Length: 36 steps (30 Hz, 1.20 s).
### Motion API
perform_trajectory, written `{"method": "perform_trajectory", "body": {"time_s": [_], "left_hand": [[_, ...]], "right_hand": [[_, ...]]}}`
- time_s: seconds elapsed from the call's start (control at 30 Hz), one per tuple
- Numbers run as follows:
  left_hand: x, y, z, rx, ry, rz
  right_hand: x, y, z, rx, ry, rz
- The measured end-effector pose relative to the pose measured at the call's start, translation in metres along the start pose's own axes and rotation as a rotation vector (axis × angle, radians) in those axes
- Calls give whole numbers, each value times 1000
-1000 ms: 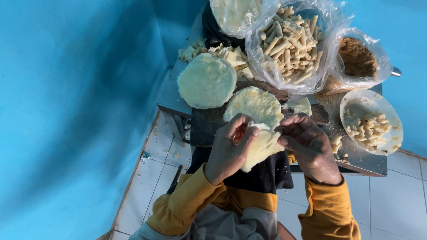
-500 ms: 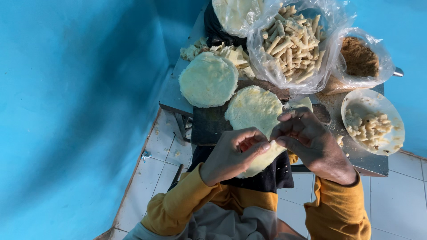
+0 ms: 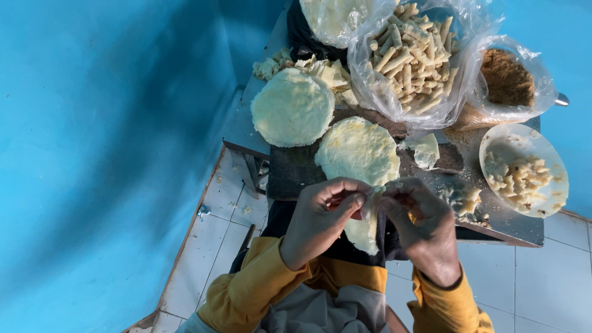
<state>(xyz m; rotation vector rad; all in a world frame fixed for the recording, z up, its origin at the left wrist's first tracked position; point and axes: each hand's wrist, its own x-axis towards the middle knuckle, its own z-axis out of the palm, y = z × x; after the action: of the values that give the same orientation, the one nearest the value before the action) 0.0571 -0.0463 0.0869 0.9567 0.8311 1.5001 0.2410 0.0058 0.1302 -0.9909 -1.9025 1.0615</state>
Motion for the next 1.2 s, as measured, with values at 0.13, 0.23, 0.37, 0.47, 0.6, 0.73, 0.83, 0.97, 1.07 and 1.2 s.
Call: {"method": "perform_trajectory", "body": {"time_s": [0.13, 0.23, 0.37, 0.47, 0.6, 0.73, 0.83, 0.97, 1.07, 1.2], "left_hand": [[-4, 4, 6, -4, -22, 36], [-6, 10, 6, 71, -35, 59], [-4, 20, 4, 197, -16, 102], [-4, 26, 5, 234, -31, 112], [-6, 33, 4, 297, -42, 65], [-5, 37, 3, 345, -53, 86], [-4, 38, 3, 368, -63, 132], [-2, 39, 4, 340, -62, 92], [2, 42, 6, 334, -44, 130], [-3, 43, 14, 673, 177, 581]], "right_hand": [[1, 1, 1, -33, 0, -87], [8, 8, -9, 107, -88, -70], [10, 25, -22, 346, -149, 238], [5, 38, -27, 535, -120, 347], [1, 51, -30, 595, -137, 405], [0, 56, -30, 599, -161, 414], [0, 55, -29, 617, -177, 410], [2, 51, -26, 644, -197, 481], [5, 48, -24, 743, -296, 428], [10, 38, -23, 827, -266, 366]]}}
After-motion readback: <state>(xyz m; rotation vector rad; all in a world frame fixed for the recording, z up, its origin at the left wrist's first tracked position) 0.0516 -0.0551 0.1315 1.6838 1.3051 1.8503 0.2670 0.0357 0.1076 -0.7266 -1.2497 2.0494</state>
